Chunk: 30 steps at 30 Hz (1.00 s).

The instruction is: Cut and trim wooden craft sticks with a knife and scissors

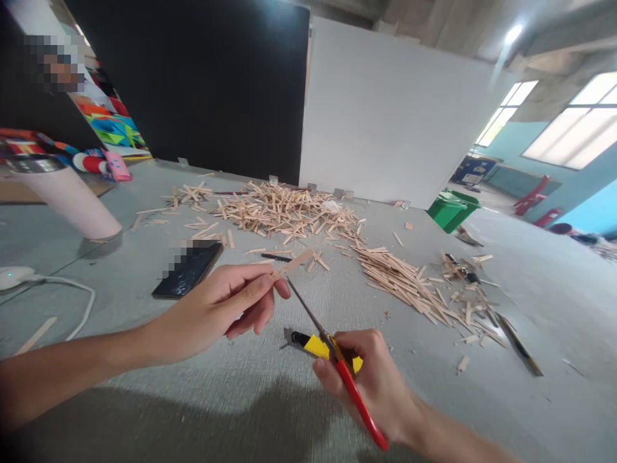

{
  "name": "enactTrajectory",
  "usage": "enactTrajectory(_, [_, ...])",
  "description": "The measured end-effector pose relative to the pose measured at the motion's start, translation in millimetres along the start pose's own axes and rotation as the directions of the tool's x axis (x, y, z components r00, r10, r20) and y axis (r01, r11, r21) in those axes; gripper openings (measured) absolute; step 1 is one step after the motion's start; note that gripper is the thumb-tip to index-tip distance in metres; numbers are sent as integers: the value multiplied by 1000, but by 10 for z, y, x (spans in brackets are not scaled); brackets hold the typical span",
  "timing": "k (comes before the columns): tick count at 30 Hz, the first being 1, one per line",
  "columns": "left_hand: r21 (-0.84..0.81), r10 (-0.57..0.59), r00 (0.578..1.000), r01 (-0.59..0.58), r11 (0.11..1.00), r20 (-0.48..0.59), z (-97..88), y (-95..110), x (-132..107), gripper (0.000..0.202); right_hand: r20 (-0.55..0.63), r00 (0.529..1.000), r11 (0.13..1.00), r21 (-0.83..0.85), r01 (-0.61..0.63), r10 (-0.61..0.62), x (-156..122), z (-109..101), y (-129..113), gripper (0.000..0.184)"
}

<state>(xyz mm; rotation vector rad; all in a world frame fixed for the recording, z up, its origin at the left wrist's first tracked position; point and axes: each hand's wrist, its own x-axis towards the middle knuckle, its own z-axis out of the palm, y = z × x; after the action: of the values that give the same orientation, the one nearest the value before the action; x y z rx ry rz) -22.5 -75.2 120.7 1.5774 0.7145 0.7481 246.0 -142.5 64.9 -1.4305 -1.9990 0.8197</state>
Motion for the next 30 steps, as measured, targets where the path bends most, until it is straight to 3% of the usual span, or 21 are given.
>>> enactTrajectory(6, [87, 37, 999, -37, 996, -6, 36, 11, -22, 41, -125, 992, 995, -105, -4, -9, -8, 33, -54, 50])
enactTrajectory(15, [98, 43, 999, -42, 994, -10, 47, 20, -37, 43, -48, 999, 996, -92, -22, 18, 47, 37, -53, 50])
enactTrajectory(30, [106, 30, 1000, -29, 994, -10, 73, 7, -51, 42, -54, 998, 997, -71, -33, 29, 40, 59, -98, 51])
